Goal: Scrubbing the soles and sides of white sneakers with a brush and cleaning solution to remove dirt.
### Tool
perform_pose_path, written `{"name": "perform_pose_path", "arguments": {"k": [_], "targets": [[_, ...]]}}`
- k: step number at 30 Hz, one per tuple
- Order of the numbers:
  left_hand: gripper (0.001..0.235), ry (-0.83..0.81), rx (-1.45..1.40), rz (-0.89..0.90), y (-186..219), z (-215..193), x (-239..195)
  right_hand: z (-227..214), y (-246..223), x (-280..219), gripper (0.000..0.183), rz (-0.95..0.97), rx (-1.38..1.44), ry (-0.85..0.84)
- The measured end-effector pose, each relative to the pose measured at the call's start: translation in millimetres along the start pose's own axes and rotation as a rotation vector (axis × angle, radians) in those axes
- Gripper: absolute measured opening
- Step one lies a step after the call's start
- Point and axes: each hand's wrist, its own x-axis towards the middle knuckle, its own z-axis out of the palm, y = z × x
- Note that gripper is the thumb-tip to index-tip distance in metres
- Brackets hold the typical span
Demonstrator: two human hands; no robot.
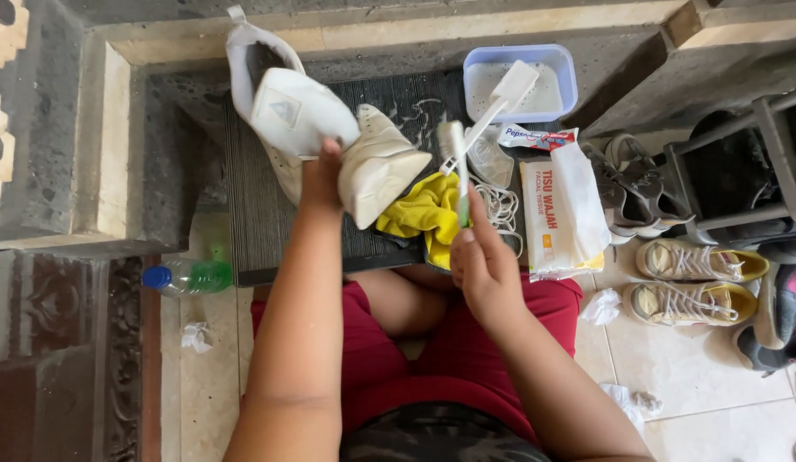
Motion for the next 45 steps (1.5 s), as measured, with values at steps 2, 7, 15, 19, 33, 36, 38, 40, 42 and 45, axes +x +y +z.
{"name": "perform_pose_path", "arguments": {"k": [2,7,15,19,33,36,38,40,42,45], "targets": [[0.087,0.025,-0.106,-0.011,-11,-10,9,3,10,-7,0.053,0.02,0.023,-0.018],[0.103,-0.032,-0.013,-0.128,-18,-43,-8,8,25,-19,0.05,0.137,0.112,-0.051],[0.072,-0.109,0.233,-0.393,16,-57,-47,18,34,-40,0.049,0.202,-0.032,-0.065],[0.085,0.002,0.157,-0.348,1,-40,-44,14,35,-44,0.048,0.218,0.026,-0.035],[0.063,0.221,-0.58,-0.292,-126,48,16,6,10,-31,0.049,0.204,0.08,0.006],[0.068,0.29,-0.582,-0.263,-87,60,2,6,13,-30,0.054,0.148,-0.067,-0.019],[0.07,0.316,-0.592,-0.221,-107,77,10,5,16,-30,0.056,0.153,-0.145,-0.027],[0.071,0.343,-0.607,-0.175,-115,84,17,4,17,-29,0.058,0.153,-0.226,-0.04],[0.067,0.378,-0.515,-0.042,-112,82,19,4,16,-30,0.058,0.153,-0.28,-0.069],[0.07,0.451,-0.393,0.205,-94,80,15,-2,25,-30,0.059,0.148,-0.318,-0.1]]}}
